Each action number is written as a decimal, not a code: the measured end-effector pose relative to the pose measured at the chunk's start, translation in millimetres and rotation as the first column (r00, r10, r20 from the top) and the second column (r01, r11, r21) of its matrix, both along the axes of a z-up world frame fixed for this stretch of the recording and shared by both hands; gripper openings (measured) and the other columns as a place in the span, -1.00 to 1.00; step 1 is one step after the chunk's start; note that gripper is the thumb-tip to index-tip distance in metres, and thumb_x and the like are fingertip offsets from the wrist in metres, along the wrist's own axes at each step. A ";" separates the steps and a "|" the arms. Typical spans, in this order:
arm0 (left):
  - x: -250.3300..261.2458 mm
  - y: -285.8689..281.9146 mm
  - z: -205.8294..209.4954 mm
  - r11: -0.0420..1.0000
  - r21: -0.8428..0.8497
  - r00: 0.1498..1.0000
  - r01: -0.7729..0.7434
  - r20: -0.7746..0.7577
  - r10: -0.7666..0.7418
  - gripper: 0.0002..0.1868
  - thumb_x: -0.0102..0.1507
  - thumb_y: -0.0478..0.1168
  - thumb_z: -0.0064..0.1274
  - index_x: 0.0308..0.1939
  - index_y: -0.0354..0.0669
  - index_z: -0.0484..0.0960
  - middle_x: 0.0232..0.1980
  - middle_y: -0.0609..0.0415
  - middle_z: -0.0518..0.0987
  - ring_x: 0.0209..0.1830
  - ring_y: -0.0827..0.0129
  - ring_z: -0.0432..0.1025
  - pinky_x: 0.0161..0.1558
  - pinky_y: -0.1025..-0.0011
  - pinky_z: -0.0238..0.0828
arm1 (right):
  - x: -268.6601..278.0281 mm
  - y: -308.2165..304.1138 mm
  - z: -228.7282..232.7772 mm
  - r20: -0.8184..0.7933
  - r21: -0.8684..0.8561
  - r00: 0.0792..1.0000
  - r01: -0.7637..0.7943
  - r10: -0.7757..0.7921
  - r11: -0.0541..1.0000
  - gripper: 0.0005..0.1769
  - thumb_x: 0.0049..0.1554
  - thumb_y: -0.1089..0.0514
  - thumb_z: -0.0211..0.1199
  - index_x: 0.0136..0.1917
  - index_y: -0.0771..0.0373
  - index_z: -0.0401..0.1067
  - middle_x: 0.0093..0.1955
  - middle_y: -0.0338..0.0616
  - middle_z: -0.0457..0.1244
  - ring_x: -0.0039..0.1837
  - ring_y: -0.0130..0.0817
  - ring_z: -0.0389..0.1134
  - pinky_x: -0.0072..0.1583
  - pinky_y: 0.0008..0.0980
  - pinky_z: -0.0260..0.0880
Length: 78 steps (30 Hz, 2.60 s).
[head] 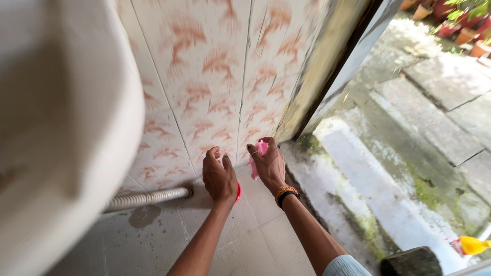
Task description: The person uses a pink sponge and a red bucket to clean a white wall-mounted sink. They repeatedly wet the sponge, scrub the sink basin and surrounding tiles, and rinse the sponge under the tap.
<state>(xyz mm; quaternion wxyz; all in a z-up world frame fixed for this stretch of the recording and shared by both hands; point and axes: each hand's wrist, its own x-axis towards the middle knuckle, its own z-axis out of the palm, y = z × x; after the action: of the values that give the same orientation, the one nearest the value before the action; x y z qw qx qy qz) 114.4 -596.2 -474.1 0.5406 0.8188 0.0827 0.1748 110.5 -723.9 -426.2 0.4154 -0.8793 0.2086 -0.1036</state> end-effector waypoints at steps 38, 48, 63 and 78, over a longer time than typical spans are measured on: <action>-72.9 480.2 421.6 0.844 0.305 0.887 -0.442 0.290 0.360 -0.70 0.35 -0.09 0.03 0.10 -0.11 0.57 0.07 0.03 0.59 0.11 0.08 0.43 0.09 0.09 0.38 | -21.4 400.2 376.9 0.041 0.180 0.969 -0.247 0.243 0.952 -0.47 0.17 -0.23 0.00 0.23 0.15 0.33 0.01 0.16 0.42 0.05 -0.02 0.45 0.12 -0.11 0.37; -58.4 591.1 344.8 0.801 0.536 0.904 -0.267 -0.149 0.401 -0.55 0.37 -0.03 -0.08 0.36 0.11 0.42 0.19 -0.11 0.45 0.08 -0.04 0.39 -0.10 0.06 0.47 | -10.0 565.7 352.4 0.245 -0.390 0.734 -0.524 0.633 0.758 -0.63 0.12 0.14 0.29 0.21 0.04 0.39 0.24 -0.07 0.22 0.19 0.02 0.23 0.18 -0.04 0.27; -56.9 599.5 329.5 0.886 0.360 0.944 -0.293 -0.037 0.327 -0.51 0.37 -0.13 -0.10 0.41 0.13 0.40 0.04 -0.03 0.53 -0.03 0.05 0.47 -0.14 0.10 0.48 | 20.3 620.5 261.0 0.328 -0.568 0.770 -0.302 0.547 0.766 -0.51 0.06 0.09 0.24 0.29 0.04 0.42 0.36 0.00 0.12 0.32 0.14 0.07 0.28 0.17 0.07; -55.8 601.2 334.9 0.904 0.318 0.944 -0.284 -0.069 0.321 -0.53 0.38 -0.14 -0.09 0.39 0.11 0.44 0.01 -0.10 0.54 -0.06 0.02 0.48 -0.13 0.06 0.45 | 40.3 602.8 252.0 0.282 -0.553 0.724 -0.413 0.629 0.723 -0.84 0.20 0.04 0.21 0.08 -0.10 0.46 0.17 -0.30 0.29 0.22 -0.20 0.17 0.17 -0.19 0.18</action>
<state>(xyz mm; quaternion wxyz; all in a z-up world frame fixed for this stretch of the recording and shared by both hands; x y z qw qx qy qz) 58.6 5.0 -139.2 0.3686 0.8781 0.2134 0.2179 150.8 -121.2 -174.2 0.2470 -0.9235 -0.1880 -0.2254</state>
